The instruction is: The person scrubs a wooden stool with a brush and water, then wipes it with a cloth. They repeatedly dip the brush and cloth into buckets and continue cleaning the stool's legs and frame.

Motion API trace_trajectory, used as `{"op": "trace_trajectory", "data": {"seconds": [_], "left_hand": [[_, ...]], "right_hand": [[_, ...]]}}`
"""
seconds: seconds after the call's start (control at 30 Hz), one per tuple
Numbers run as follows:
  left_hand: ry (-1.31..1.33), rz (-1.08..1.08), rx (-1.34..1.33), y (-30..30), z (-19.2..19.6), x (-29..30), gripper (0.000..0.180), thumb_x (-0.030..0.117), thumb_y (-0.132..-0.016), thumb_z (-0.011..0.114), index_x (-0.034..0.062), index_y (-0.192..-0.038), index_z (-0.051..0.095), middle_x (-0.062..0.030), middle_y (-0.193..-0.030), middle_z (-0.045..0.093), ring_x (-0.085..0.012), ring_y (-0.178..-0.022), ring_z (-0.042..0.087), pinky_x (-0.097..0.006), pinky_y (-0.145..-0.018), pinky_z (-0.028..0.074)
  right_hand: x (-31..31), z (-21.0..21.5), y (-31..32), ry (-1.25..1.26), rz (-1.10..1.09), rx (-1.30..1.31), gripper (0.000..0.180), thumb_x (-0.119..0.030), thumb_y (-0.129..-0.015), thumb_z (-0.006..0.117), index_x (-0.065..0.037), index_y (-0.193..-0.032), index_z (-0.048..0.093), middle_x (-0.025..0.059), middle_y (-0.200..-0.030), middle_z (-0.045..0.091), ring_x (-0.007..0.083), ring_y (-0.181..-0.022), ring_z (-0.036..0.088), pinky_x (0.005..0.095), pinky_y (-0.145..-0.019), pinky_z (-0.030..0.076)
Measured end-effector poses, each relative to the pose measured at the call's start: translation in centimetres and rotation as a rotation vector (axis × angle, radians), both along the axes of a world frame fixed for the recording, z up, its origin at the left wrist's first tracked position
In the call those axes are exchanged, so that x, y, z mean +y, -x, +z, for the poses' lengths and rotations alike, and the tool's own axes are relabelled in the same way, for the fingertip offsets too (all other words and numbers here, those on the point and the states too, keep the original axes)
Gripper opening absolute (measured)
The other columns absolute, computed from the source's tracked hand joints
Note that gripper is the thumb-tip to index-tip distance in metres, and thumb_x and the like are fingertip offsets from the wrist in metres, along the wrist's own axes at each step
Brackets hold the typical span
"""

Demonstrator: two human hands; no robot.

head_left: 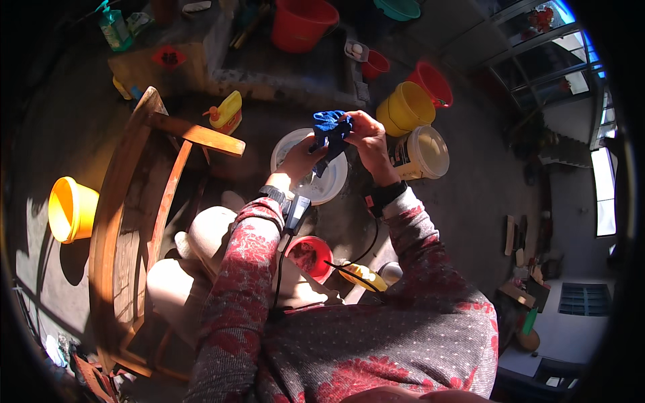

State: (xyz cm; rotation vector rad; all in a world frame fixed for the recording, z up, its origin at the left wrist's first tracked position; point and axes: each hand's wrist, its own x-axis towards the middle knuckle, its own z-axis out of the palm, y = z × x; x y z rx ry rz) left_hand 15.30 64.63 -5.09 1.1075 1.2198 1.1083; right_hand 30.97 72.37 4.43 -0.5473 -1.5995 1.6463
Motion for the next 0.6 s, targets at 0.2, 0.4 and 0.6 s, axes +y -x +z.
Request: {"op": "trace_trajectory", "data": {"seconds": [0.2, 0.4, 0.6], "left_hand": [[0.323, 0.232, -0.348, -2.3, -3.5, 0.8, 0.039, 0.038, -0.101, 0.044, 0.0065, -0.118, 0.058, -0.0059, -0.098, 0.065, -0.017, -0.091, 0.061, -0.034, -0.084, 0.047], [0.351, 0.19, -1.208, -1.7, -3.9, -0.1, 0.054, 0.057, -0.093, 0.048, 0.0106, -0.118, 0.056, -0.0069, -0.103, 0.063, -0.0246, -0.091, 0.063, -0.049, -0.08, 0.053], [0.28, 0.129, -0.663, -0.5, -4.6, -1.0, 0.014, 0.019, -0.085, 0.068, 0.0051, -0.089, 0.069, -0.0054, -0.081, 0.064, -0.0165, -0.074, 0.061, -0.029, -0.062, 0.05]], "right_hand": [[-0.2, -4.9, 1.2, 0.007, -0.178, 0.095, 0.034, 0.008, -0.08, 0.066, -0.001, -0.112, 0.06, 0.0029, -0.105, 0.063, 0.0107, -0.098, 0.06, 0.0246, -0.089, 0.047], [-1.9, -8.6, 0.4, -0.75, -0.26, -0.53, 0.037, 0.014, -0.071, 0.058, -0.007, -0.101, 0.066, 0.0084, -0.109, 0.064, 0.0245, -0.105, 0.06, 0.0327, -0.089, 0.048], [-4.3, -8.0, -2.0, -0.455, -0.017, -0.468, 0.033, 0.008, -0.069, 0.052, -0.005, -0.097, 0.066, 0.013, -0.123, 0.061, 0.0285, -0.12, 0.053, 0.0397, -0.107, 0.036]]}}
